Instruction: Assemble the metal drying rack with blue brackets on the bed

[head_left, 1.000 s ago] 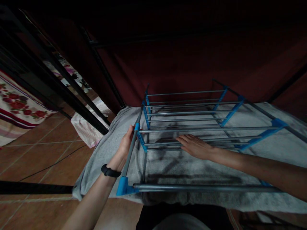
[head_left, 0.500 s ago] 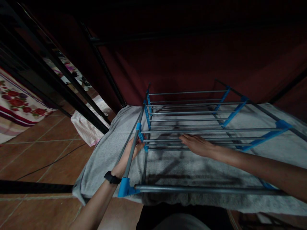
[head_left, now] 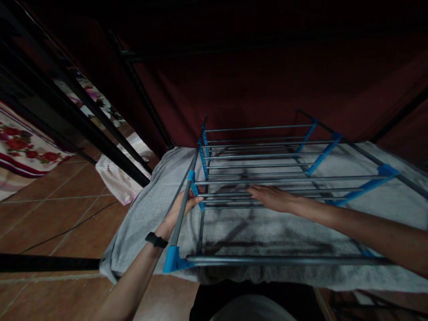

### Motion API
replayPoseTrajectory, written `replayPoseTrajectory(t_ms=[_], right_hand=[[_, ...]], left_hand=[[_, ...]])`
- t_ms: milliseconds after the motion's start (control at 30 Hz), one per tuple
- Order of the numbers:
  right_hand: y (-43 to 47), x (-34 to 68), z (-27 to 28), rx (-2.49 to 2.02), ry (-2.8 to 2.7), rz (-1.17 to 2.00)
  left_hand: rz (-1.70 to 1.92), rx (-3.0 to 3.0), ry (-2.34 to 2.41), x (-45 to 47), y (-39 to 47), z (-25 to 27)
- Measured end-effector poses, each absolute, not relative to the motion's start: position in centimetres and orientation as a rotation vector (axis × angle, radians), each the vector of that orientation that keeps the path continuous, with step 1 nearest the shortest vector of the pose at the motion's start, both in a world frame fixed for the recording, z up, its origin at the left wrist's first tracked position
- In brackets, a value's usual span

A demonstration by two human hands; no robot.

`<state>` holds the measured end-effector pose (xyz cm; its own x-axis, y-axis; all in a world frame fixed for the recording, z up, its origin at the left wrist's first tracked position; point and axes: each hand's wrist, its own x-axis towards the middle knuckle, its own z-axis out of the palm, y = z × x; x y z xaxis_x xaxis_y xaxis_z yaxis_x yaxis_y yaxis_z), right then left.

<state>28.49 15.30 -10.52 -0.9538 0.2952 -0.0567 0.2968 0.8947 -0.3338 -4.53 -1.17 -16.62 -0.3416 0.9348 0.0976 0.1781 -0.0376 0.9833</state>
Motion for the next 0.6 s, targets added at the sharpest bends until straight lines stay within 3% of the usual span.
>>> replayPoseTrajectory(t_ms=[267, 600], right_hand=[[16.2, 28.9, -11.0, 0.603, 2.895, -0.808], [15.9, 28.6, -10.4, 0.67, 2.888, -0.754]], left_hand=[[1.467, 1.117, 1.681, -4.7, -0.3, -18.2], [1.463, 1.144, 1.73, -3.8, -0.1, -17.4]])
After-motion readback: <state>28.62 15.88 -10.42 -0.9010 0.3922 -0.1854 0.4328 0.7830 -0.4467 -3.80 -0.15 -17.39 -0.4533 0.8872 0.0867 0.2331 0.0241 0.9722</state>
